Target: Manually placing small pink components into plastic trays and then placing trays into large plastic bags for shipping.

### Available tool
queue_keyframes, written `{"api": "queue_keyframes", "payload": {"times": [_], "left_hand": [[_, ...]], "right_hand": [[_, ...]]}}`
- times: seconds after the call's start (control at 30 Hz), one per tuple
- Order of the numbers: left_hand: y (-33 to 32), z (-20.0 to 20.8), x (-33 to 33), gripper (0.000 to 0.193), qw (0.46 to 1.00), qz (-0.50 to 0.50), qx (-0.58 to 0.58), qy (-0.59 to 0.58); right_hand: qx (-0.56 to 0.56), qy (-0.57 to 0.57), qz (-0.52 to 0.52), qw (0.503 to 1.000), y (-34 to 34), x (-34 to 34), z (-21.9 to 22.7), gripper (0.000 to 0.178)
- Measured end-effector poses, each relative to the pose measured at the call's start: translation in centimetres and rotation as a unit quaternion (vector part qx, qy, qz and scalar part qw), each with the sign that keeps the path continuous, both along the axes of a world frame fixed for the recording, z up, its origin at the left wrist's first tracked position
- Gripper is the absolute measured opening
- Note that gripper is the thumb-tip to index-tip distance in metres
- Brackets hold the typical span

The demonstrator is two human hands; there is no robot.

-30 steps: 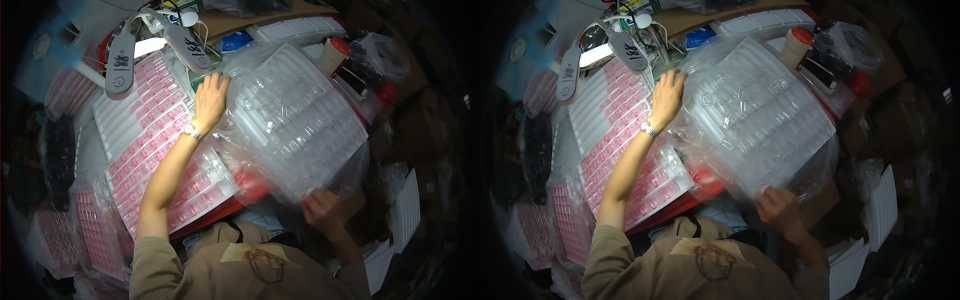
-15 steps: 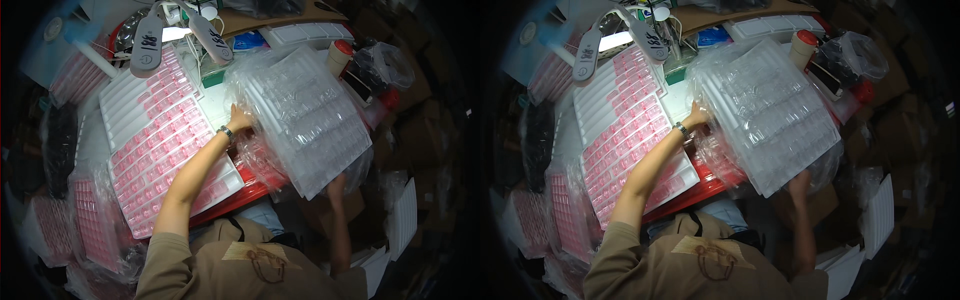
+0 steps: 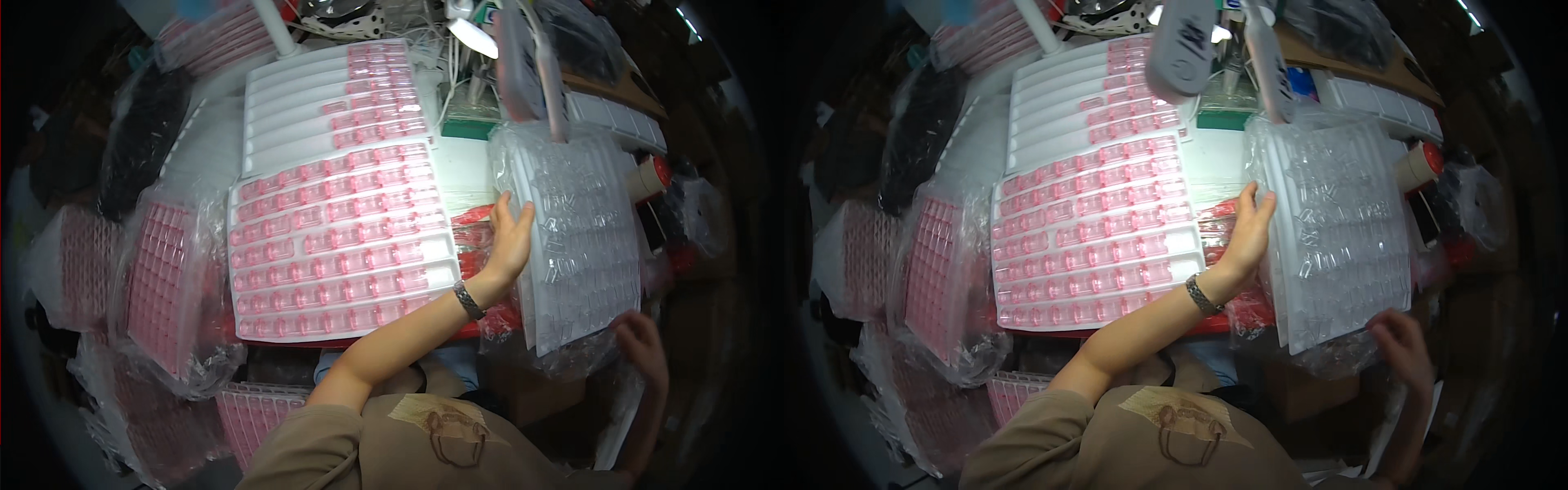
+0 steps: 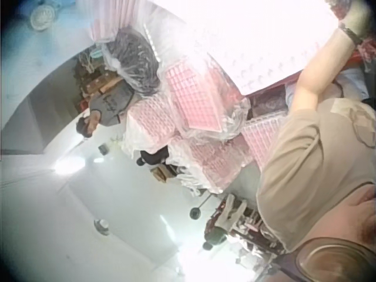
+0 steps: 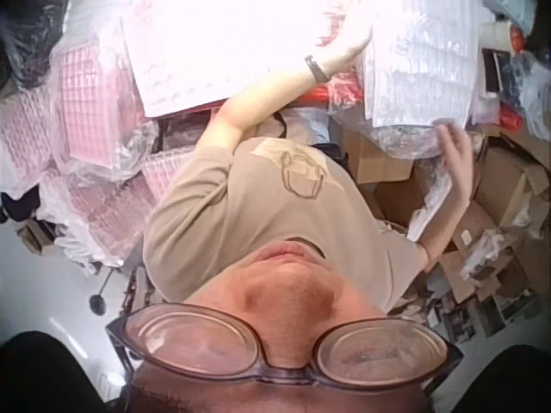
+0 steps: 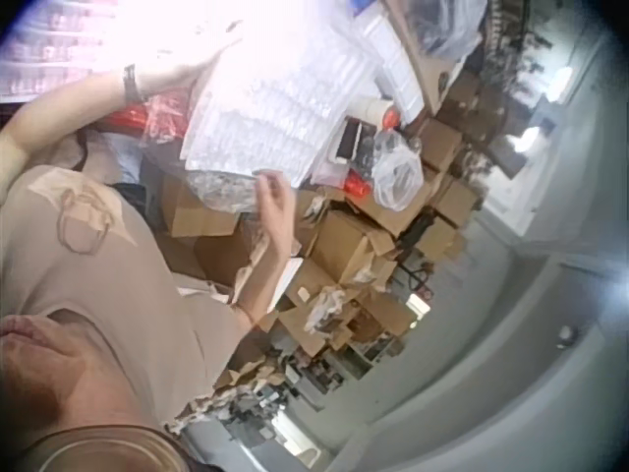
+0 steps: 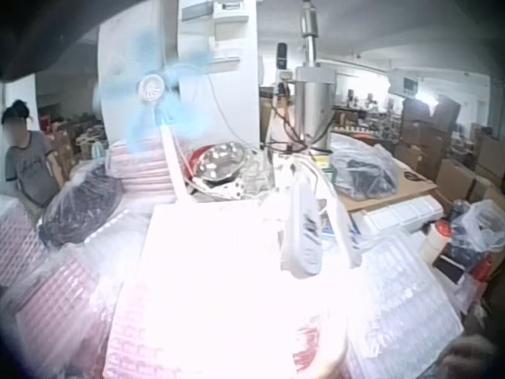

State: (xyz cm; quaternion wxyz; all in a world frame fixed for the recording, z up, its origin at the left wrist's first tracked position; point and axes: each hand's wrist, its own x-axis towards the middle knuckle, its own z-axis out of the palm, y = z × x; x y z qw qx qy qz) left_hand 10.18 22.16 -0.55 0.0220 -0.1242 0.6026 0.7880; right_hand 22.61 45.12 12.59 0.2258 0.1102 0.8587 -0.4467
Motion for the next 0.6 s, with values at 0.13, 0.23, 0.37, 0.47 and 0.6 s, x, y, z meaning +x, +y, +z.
{"api": "queue_keyframes", "payload": {"times": [0.13, 0.23, 0.37, 0.47, 0.6], "left_hand": [[-3.9, -0.2, 0.6, 0.051, 0.996, -0.015, 0.067, 0.062], [-8.6, 2.9, 2.8, 0.051, 0.954, -0.035, 0.295, 0.044], [-12.2, 4.7, 2.6, 0.052, 0.900, 0.101, 0.408, 0.114], [-18.0, 5.3, 4.7, 0.049, 0.910, 0.049, 0.404, 0.076], [-24.8, 4.5, 9.8, 0.048, 0.973, 0.094, 0.068, 0.201]], "right_hand": [[-0.141, 0.029, -0.009, 0.990, -10.2, -10.4, 2.8, 0.020], [-0.249, 0.068, 0.144, 0.955, -19.1, -14.9, 1.2, 0.018], [-0.165, 0.406, 0.216, 0.872, -30.4, -13.3, -5.4, 0.011], [-0.462, 0.137, 0.099, 0.871, -32.7, -13.3, -6.2, 0.008], [-0.542, -0.023, 0.067, 0.838, -35.5, -9.3, -4.5, 0.010]]}}
